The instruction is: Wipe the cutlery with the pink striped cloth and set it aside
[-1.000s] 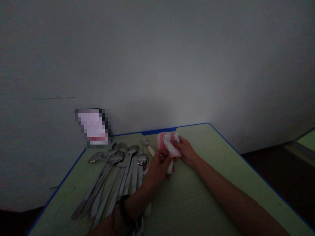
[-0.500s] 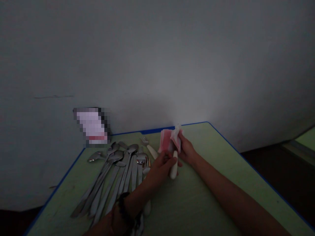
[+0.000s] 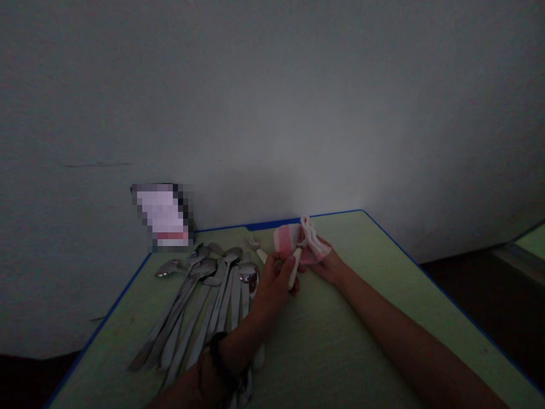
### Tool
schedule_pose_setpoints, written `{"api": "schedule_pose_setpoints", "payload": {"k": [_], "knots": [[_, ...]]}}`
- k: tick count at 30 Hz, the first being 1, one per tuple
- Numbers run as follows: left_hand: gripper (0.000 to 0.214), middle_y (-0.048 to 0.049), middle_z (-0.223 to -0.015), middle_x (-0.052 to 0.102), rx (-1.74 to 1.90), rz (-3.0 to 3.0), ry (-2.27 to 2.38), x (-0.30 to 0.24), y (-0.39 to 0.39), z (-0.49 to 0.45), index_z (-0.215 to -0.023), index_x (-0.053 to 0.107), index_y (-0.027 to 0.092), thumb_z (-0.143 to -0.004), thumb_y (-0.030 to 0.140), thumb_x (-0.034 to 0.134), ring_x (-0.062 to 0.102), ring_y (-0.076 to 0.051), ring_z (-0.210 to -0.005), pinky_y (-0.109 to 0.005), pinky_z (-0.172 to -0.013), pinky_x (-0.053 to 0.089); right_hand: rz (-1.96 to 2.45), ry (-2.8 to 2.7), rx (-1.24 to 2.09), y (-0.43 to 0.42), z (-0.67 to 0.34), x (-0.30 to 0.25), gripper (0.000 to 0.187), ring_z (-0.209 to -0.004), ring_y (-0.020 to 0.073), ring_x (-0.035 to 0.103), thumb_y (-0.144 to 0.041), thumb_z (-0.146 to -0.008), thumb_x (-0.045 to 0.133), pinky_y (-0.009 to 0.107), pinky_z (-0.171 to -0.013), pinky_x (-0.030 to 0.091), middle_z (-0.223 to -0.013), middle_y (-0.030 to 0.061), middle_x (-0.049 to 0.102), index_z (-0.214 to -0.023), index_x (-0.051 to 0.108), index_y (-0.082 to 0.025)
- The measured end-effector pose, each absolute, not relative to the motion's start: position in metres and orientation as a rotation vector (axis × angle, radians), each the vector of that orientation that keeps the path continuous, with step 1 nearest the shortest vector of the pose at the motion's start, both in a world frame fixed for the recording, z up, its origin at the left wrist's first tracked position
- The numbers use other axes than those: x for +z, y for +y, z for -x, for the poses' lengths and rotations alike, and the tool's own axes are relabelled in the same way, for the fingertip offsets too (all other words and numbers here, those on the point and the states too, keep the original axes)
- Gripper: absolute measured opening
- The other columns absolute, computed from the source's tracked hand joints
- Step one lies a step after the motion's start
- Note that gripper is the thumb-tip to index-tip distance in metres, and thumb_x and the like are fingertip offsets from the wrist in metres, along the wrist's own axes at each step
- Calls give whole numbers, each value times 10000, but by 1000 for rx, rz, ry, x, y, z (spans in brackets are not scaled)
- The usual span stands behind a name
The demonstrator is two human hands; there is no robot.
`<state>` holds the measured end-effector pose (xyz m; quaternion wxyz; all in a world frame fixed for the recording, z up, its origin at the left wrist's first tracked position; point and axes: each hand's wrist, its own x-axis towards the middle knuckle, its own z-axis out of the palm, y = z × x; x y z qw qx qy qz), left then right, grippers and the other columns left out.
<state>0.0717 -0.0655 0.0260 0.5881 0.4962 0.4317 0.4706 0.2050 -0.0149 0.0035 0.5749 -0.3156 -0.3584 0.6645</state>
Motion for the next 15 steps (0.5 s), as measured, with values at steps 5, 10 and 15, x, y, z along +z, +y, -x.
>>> {"api": "schedule_pose_setpoints", "payload": {"k": [5,10,15], "knots": [[256,21,-713,612,1119,-1156,991,24,-65,-71,-886,447,187,-803,414,533,495,-69,-447,-185,-406,401,714,-825,1618,-14,-205,0,233,-467,105,522,-311,-703,686,215,-433,411,-610,11,616,-803,595,-121],[265,15,-718,592,1069,-1096,905,19,-64,-71,-878,502,176,-812,433,506,491,-71,-447,-179,-373,375,679,-732,1688,-9,-207,-4,283,-468,117,525,-407,-779,600,226,-447,416,-579,13,615,-792,594,-124],[249,-5,-690,619,916,-1139,904,20,-65,-72,-868,574,157,-787,389,538,481,-74,-442,-177,-374,375,582,-535,1715,-3,-210,-8,312,-457,101,497,-433,-836,515,213,-464,408,-528,-26,580,-697,578,-161]]}}
